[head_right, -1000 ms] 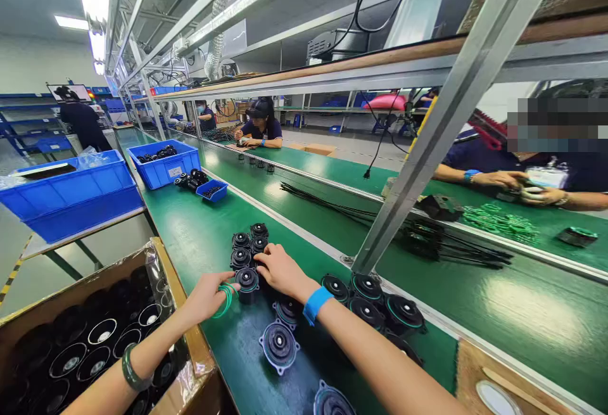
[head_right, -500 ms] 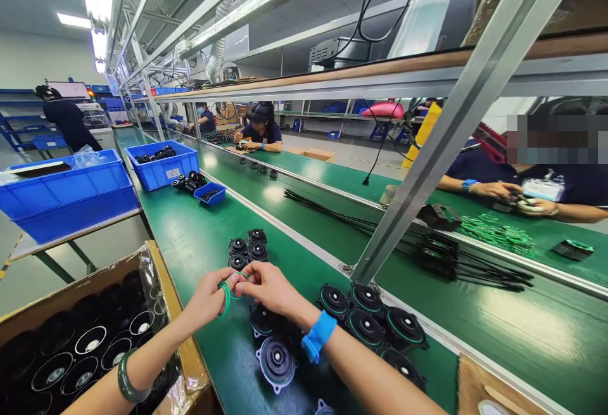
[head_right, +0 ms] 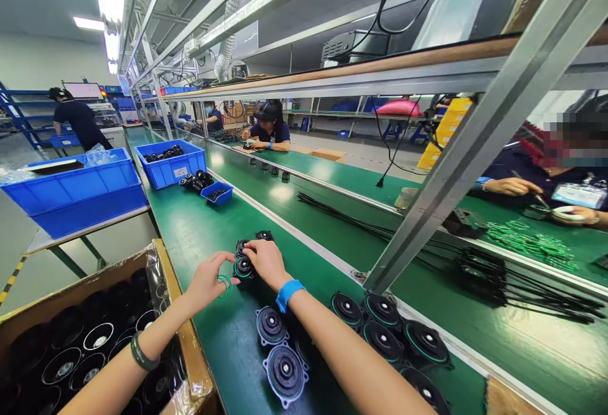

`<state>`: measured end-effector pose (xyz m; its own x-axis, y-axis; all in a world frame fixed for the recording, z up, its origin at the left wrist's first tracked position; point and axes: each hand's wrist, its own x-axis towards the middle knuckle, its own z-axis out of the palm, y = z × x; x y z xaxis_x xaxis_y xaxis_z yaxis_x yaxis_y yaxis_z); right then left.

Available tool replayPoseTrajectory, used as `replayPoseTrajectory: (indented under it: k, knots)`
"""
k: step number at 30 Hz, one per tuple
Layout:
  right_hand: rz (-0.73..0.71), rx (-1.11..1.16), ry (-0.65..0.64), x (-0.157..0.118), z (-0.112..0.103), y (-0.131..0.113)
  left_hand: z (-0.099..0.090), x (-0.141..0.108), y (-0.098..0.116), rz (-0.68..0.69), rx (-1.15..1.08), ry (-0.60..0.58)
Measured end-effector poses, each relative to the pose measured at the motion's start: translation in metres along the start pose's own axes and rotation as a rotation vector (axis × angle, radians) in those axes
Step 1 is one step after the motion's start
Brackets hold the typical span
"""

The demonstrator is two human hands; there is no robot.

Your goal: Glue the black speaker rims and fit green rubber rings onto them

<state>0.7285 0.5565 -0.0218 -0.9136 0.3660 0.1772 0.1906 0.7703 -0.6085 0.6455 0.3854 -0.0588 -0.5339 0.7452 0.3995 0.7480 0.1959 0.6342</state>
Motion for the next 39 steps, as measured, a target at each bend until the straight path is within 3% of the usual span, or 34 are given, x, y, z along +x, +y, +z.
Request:
replayPoseTrajectory:
  k: [8, 19, 32, 39]
  knots:
    - [-0.166, -0.158, -0.103, -0.021, -0.004, 0.01, 0.013, 0.005, -0.021, 0.06, 0.088, -0.077]
    - [-0.278, -0.077, -0.191, -0.044, -0.006, 0.009, -0.004, -0.016, -0.025, 0.291, 0.164, -0.222]
    - [-0.439, -0.047, -0.381, -0.029, -0.026, 0.025, -0.002, -0.019, -0.022, 0.358, 0.317, -0.183]
    - [-0.484, -0.225, -0.356, -0.038, -0.022, 0.032, 0.01, -0.023, -0.027, 0.372, 0.243, -0.146]
